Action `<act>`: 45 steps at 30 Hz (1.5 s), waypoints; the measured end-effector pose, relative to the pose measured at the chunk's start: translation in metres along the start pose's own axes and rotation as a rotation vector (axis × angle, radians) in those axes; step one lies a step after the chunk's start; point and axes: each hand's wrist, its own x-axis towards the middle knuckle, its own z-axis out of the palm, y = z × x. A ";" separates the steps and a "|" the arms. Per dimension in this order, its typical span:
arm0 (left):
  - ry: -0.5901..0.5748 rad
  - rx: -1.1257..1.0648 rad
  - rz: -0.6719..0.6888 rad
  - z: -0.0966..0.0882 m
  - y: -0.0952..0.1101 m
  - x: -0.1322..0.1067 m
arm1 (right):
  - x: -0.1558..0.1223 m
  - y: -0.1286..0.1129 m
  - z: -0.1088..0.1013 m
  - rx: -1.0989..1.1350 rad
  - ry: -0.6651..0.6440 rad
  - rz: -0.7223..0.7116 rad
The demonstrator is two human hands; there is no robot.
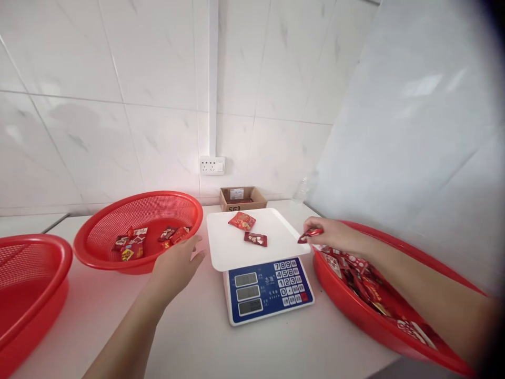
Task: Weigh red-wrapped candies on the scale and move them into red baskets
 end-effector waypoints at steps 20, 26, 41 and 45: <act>-0.003 -0.059 0.005 -0.014 0.004 -0.009 | 0.069 -0.041 0.054 0.225 0.007 -0.049; 0.007 -0.063 0.009 -0.013 0.003 -0.009 | 0.061 -0.061 0.061 0.225 -0.017 -0.039; 0.021 -0.072 0.037 -0.008 0.000 -0.009 | 0.062 -0.055 0.085 -0.166 -0.072 -0.296; 0.010 -0.074 0.039 -0.008 0.001 -0.009 | 0.055 -0.055 0.091 -0.228 -0.098 -0.364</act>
